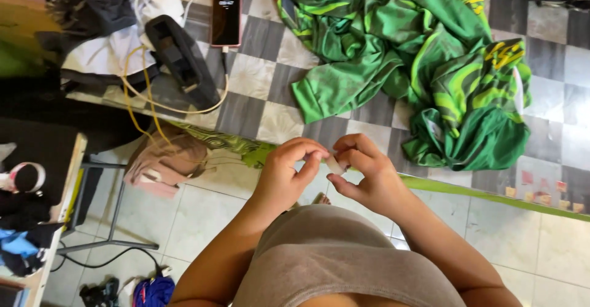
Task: Folding a shirt, rolling it into a tight bundle, and securing it with a label, then trimming fabric with scissors.
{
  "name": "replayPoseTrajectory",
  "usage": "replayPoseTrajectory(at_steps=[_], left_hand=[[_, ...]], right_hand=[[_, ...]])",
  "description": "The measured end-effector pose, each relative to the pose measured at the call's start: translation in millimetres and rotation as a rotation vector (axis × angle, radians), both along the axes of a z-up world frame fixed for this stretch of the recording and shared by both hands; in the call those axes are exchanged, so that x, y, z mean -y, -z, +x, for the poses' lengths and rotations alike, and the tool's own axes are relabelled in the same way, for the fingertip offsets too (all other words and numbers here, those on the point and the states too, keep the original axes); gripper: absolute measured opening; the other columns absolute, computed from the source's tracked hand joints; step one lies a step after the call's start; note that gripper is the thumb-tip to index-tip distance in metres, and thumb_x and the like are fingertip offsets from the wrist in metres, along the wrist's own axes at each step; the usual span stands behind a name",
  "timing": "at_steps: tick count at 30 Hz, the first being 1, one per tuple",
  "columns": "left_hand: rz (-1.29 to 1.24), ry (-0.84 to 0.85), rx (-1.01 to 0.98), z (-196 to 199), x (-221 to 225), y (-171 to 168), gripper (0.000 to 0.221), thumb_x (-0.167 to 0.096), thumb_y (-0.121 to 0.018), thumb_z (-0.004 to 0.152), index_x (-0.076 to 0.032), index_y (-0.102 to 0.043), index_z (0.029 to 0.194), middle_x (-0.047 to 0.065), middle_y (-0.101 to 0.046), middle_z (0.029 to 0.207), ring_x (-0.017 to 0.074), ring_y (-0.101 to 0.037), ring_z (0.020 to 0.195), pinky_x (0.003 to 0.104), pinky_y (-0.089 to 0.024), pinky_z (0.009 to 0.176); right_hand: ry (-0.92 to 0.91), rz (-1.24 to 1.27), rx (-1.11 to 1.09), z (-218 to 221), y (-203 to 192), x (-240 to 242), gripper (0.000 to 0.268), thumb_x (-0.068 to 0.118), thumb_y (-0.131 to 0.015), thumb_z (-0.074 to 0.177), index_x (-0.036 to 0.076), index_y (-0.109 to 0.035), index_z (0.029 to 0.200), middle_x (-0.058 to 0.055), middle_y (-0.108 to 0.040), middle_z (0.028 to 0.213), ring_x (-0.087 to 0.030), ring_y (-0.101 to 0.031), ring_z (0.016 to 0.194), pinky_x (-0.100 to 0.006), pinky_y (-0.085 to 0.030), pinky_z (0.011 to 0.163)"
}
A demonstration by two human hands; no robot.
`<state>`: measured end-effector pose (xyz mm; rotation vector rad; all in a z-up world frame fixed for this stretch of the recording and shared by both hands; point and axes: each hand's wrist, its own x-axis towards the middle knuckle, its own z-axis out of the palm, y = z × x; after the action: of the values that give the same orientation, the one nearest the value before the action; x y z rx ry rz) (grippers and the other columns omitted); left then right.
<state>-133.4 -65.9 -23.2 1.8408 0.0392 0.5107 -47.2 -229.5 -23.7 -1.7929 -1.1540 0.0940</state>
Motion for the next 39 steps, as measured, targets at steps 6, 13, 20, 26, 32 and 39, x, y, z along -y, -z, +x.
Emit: replayPoseTrajectory(at_steps=[6, 13, 20, 26, 32, 39], left_hand=[[-0.067, 0.121, -0.202, -37, -29, 22, 0.018, -0.004, -0.075, 0.074, -0.001, -0.070, 0.090, 0.016, -0.070, 0.085, 0.0301, -0.069, 0.079, 0.033, -0.058, 0.065], [-0.060, 0.141, -0.426, -82, -115, 74, 0.009, -0.009, -0.075, 0.077, -0.008, -0.073, 0.086, 0.006, -0.072, 0.081, 0.0192, -0.070, 0.076, 0.025, -0.058, 0.065], [-0.097, 0.226, -0.556, -106, -215, 94, 0.009, -0.015, -0.071, 0.082, -0.011, -0.074, 0.089, 0.007, -0.072, 0.082, 0.0188, -0.069, 0.079, 0.029, -0.057, 0.068], [-0.140, 0.284, -0.652, -100, -255, 90, 0.012, -0.013, -0.075, 0.078, -0.012, -0.075, 0.090, 0.004, -0.073, 0.082, 0.0163, -0.069, 0.079, 0.027, -0.057, 0.071], [-0.232, 0.330, -0.727, -86, -272, 102, 0.009, -0.009, -0.072, 0.078, -0.009, -0.075, 0.087, 0.007, -0.074, 0.080, 0.0127, -0.067, 0.073, 0.027, -0.057, 0.066], [-0.225, 0.333, -0.743, -66, -283, 89, 0.006, -0.006, -0.072, 0.078, -0.006, -0.075, 0.084, 0.008, -0.074, 0.078, 0.0135, -0.068, 0.068, 0.025, -0.057, 0.063]], right_hand=[[-0.111, -0.025, -0.154, -37, 9, -27, 0.025, 0.015, -0.073, 0.075, 0.003, -0.052, 0.076, -0.017, -0.063, 0.099, -0.035, -0.067, 0.069, -0.038, -0.056, 0.058], [-0.079, -0.162, -0.448, -89, 40, -98, 0.020, 0.012, -0.072, 0.077, 0.001, -0.055, 0.081, -0.020, -0.065, 0.103, -0.036, -0.069, 0.070, -0.040, -0.059, 0.065], [-0.024, -0.165, -0.539, -122, 65, -192, 0.021, 0.022, -0.069, 0.085, 0.002, -0.061, 0.081, -0.017, -0.066, 0.103, -0.034, -0.070, 0.071, -0.037, -0.057, 0.064], [0.096, -0.216, -0.597, -131, 67, -226, 0.023, 0.022, -0.070, 0.085, 0.001, -0.063, 0.080, -0.019, -0.066, 0.099, -0.034, -0.070, 0.069, -0.038, -0.057, 0.065], [0.155, -0.216, -0.598, -129, 71, -236, 0.024, 0.028, -0.067, 0.086, 0.005, -0.062, 0.081, -0.015, -0.066, 0.102, -0.032, -0.070, 0.073, -0.038, -0.057, 0.065], [0.136, -0.117, -0.600, -116, 57, -245, 0.025, 0.026, -0.062, 0.090, 0.002, -0.063, 0.083, -0.020, -0.064, 0.101, -0.035, -0.068, 0.073, -0.039, -0.056, 0.067]])
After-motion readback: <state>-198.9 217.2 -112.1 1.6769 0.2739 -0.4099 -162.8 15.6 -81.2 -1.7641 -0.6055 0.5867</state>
